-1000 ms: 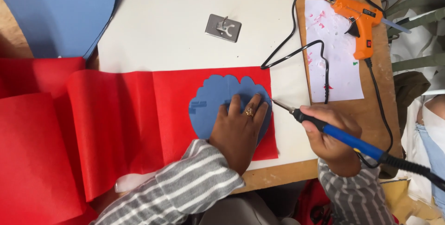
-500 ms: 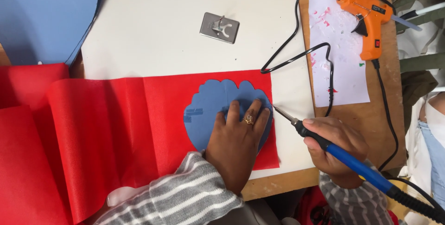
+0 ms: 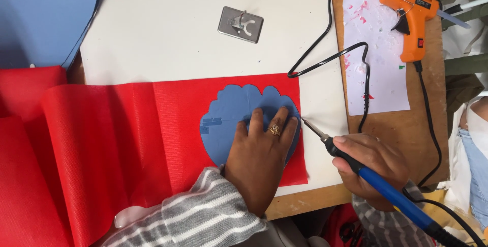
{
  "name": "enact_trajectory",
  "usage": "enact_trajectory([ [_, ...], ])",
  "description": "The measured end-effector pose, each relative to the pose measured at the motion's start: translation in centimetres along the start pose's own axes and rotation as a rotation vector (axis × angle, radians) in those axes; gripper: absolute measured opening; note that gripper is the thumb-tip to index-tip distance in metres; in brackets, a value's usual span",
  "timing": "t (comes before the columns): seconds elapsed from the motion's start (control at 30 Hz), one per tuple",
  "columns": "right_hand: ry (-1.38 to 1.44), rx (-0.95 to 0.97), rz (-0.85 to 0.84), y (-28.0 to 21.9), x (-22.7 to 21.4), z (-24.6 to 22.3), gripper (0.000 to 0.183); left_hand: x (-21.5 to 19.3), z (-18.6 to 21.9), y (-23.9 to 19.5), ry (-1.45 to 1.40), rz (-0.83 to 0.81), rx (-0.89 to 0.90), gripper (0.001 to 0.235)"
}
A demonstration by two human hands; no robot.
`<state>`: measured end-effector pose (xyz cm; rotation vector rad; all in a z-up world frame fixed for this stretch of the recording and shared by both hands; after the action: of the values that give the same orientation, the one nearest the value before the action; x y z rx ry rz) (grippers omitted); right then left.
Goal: Using a heat-cutting tool to trace a template and cut a decorative shape out of red fabric.
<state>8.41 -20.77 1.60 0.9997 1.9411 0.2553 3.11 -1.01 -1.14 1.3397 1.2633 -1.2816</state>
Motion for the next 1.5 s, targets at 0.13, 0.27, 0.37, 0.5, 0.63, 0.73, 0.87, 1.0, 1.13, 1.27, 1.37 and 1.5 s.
enact_trajectory([
  [0.13, -0.001, 0.006, 0.025, 0.1, 0.1, -0.1, 0.031, -0.1, -0.1, 0.1, 0.013, -0.015, 0.008, 0.049],
  [0.27, 0.055, -0.002, -0.043, 0.0, -0.5, -0.3, 0.032, -0.2, -0.2, 0.2, 0.004, -0.018, 0.009, 0.048],
  [0.37, 0.042, 0.011, -0.065, -0.2, -0.8, -0.3, 0.031, -0.1, -0.2, 0.1, 0.001, -0.015, 0.011, 0.049],
  [0.5, 0.023, 0.044, -0.089, -0.7, -0.9, 0.0, 0.032, -0.2, -0.3, 0.1, -0.004, -0.016, 0.018, 0.048],
  [0.63, 0.06, -0.008, -0.039, 0.1, -0.4, -0.1, 0.032, -0.3, -0.3, 0.2, 0.014, -0.045, 0.031, 0.05],
  [0.73, 0.053, 0.001, -0.03, 0.1, -0.3, -0.2, 0.032, -0.2, -0.3, 0.2, 0.006, -0.024, 0.025, 0.049],
  [0.87, 0.014, 0.009, -0.024, -0.3, -0.2, 0.1, 0.034, 0.0, -0.2, 0.1, 0.009, -0.04, 0.033, 0.05],
  [1.0, 0.007, -0.035, -0.012, 0.2, 0.0, 0.1, 0.031, 0.0, -0.2, 0.2, 0.02, -0.025, 0.019, 0.049],
  [1.13, 0.008, -0.041, -0.022, 0.0, 0.1, 0.4, 0.031, 0.1, -0.2, 0.2, 0.012, -0.073, 0.037, 0.051],
  [1.27, 0.002, -0.031, -0.042, -0.4, -0.1, 0.5, 0.032, 0.0, -0.2, 0.2, 0.011, -0.028, 0.019, 0.05],
  [1.37, 0.005, -0.02, -0.045, -0.4, -0.1, 0.4, 0.032, 0.0, -0.2, 0.1, 0.006, -0.022, 0.017, 0.05],
  [1.5, 0.002, -0.071, -0.051, -0.1, 0.0, 0.7, 0.031, 0.0, -0.2, 0.2, 0.01, -0.051, 0.03, 0.051],
])
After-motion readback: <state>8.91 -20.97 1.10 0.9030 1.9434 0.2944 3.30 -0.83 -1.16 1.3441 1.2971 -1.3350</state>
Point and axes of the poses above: each hand's wrist, its own y-axis towards the middle knuckle, its own x-axis out of the palm, z = x × y, the point moved 3 cm from there along y, towards the middle knuckle, and after that the axes turned 15 degrees about y, right-handed, at the moved point
